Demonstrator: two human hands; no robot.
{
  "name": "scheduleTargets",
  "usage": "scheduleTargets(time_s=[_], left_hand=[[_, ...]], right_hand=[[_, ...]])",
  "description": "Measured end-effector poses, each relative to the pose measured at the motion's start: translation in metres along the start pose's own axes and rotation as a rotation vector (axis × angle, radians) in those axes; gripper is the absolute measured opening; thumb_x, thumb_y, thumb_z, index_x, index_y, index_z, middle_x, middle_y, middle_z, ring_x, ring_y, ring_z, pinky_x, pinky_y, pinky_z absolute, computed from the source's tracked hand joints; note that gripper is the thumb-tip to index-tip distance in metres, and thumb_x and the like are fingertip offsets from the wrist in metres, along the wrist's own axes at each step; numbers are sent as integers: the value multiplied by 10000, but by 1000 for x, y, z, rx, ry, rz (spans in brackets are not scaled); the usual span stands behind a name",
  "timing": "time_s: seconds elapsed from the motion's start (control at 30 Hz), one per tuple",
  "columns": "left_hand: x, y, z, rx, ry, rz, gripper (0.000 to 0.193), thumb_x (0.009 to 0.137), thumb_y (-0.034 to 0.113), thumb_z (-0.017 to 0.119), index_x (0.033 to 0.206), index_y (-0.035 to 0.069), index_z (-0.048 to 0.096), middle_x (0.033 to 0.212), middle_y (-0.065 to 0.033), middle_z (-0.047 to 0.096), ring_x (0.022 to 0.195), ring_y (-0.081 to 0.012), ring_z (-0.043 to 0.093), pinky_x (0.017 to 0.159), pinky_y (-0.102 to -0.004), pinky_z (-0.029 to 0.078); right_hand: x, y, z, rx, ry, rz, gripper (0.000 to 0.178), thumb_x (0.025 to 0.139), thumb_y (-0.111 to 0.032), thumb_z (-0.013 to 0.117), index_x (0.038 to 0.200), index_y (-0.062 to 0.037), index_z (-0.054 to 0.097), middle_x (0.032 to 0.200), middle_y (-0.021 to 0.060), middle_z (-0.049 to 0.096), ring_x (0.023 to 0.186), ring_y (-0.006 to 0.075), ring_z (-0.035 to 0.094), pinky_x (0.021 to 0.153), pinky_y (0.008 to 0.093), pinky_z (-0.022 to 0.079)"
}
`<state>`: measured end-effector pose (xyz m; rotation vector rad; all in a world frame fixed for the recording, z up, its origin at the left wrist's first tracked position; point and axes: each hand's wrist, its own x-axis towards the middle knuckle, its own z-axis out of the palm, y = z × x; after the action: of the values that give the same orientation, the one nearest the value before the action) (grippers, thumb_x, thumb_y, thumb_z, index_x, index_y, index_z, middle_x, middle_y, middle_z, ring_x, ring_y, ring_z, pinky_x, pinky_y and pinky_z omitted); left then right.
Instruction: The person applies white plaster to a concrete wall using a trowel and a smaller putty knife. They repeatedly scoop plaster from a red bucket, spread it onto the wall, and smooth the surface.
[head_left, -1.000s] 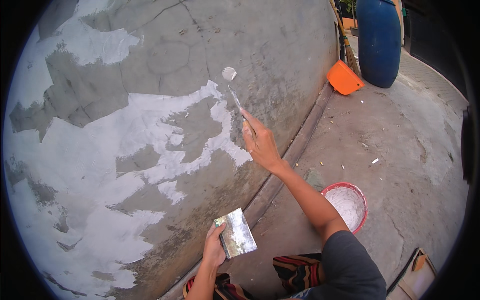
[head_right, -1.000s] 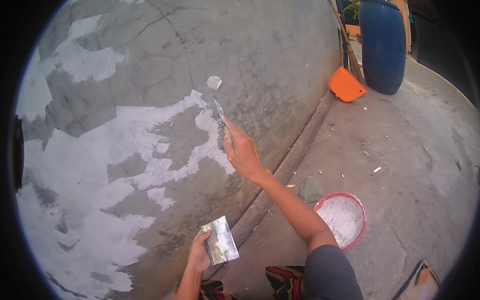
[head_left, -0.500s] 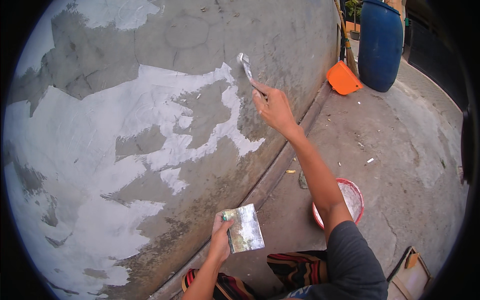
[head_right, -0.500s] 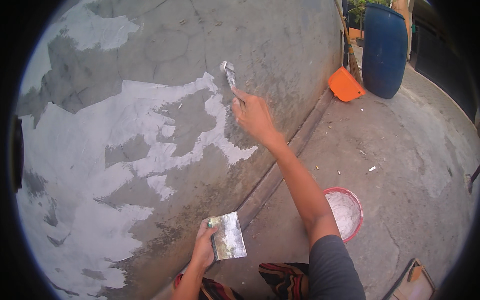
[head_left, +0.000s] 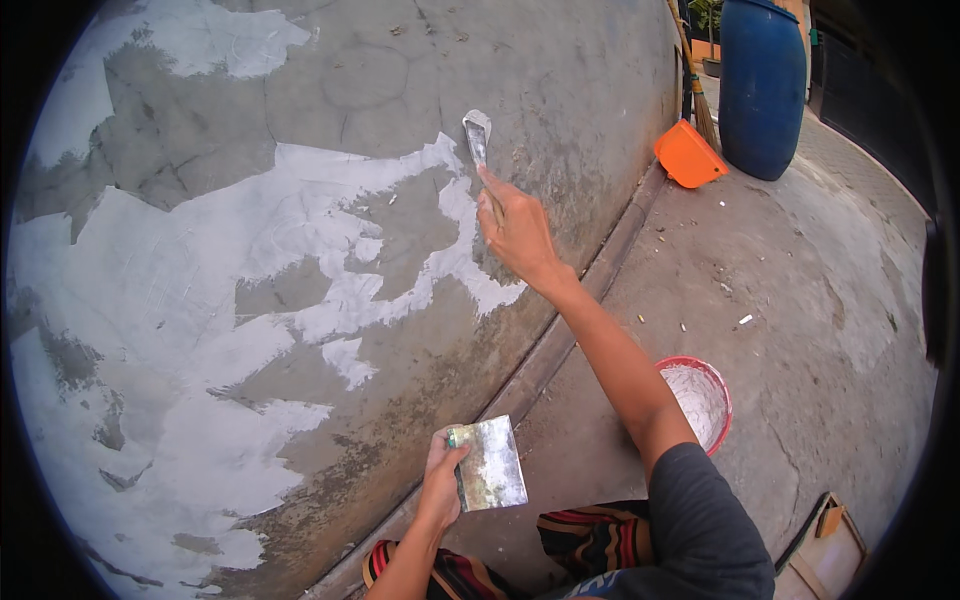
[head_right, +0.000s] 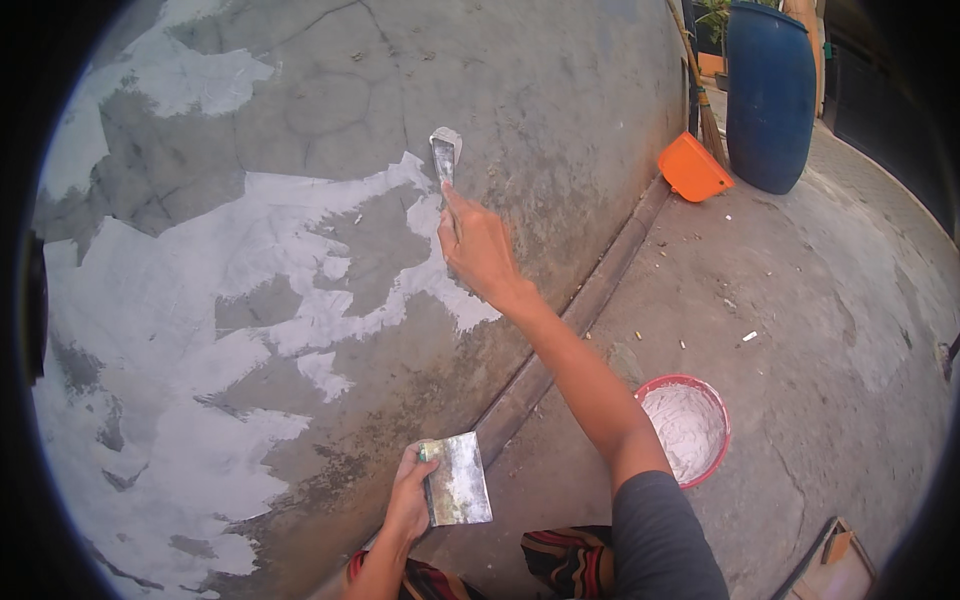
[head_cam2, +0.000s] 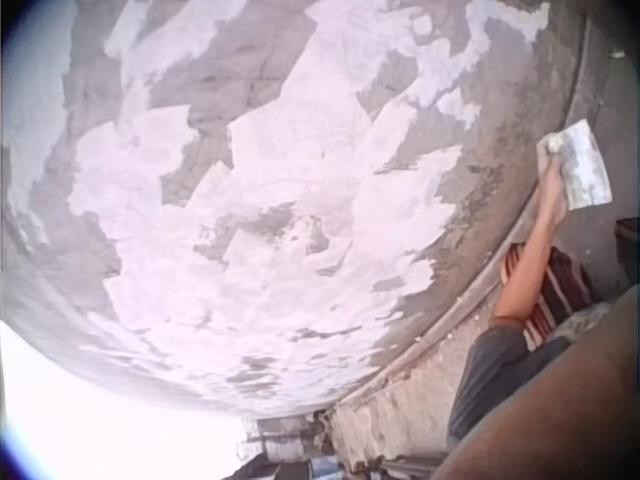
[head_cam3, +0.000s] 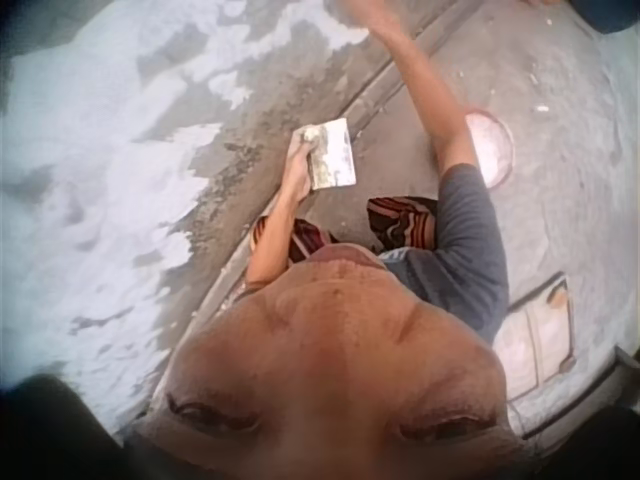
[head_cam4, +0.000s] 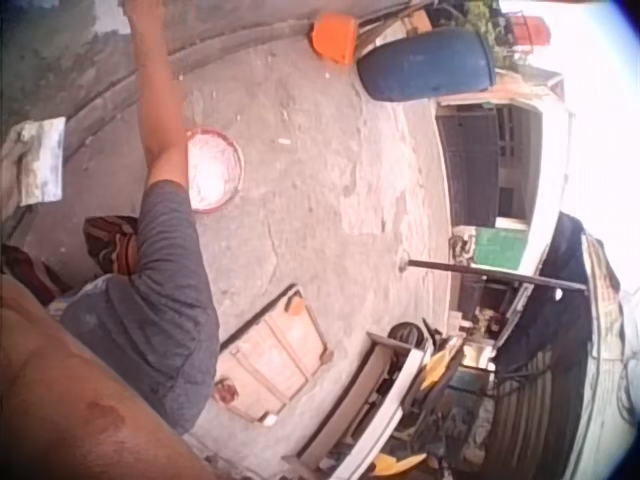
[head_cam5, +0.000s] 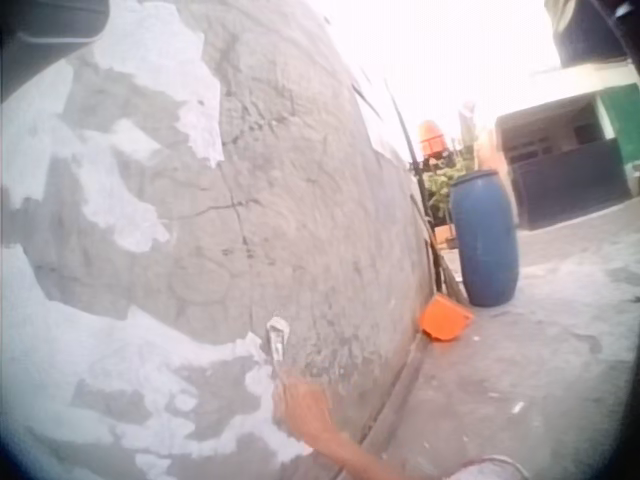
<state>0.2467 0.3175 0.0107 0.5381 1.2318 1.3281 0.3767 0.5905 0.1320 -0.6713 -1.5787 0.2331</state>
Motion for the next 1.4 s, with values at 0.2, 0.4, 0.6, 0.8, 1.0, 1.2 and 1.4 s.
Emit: scheduleTargets(time_s=[0.2,0.4,0.6,0.8,1.0,1.2,1.4], left_hand=[[-5,5,-2,-3,16,-18,229,947,36,463,1173,71,451,1053,-72,568,945,-155,601,824,-316,524],[6,-3,1,35,-20,-46,256,947,30,464,1200,70,448,1066,-77,571,952,-159,594,824,-315,516],[4,-4,-4,27,3,-21,269,929,16,474,1193,70,462,1051,-70,599,949,-166,620,835,-321,526],[6,-5,-1,55,-22,-43,271,928,17,479,1194,65,462,1057,-70,597,954,-163,618,840,-314,521],[6,-4,2,70,-53,-43,255,952,31,460,1202,75,441,1076,-76,567,971,-154,591,841,-311,509],[3,-5,3,54,-37,-47,291,924,30,487,1211,62,449,1069,-71,585,970,-162,604,858,-313,507],[3,-5,2,69,-44,-47,268,945,44,482,1209,72,445,1094,-75,567,979,-157,582,847,-300,499]], right_hand=[[-7,-16,-31,32,-107,185,368,928,-121,555,1263,25,592,888,261,651,753,268,648,730,368,502],[5,1,12,-3,48,43,400,917,-119,583,1296,10,574,807,229,630,723,300,617,697,383,483],[-27,-18,2,85,-125,24,399,918,-108,570,1298,13,574,760,191,628,630,264,553,650,378,468],[28,-9,-39,124,-56,247,371,932,-129,551,1278,-7,604,619,91,526,573,117,455,568,311,431],[11,-22,-25,42,-210,190,356,930,-141,555,1251,-5,623,624,78,543,555,105,451,552,302,429],[-9,-20,-23,106,-33,114,384,937,-133,558,1305,-26,584,712,145,624,558,175,514,565,330,446],[-39,17,34,-24,-101,-2,461,926,-94,577,1379,-42,511,949,205,650,771,285,612,654,344,485]])
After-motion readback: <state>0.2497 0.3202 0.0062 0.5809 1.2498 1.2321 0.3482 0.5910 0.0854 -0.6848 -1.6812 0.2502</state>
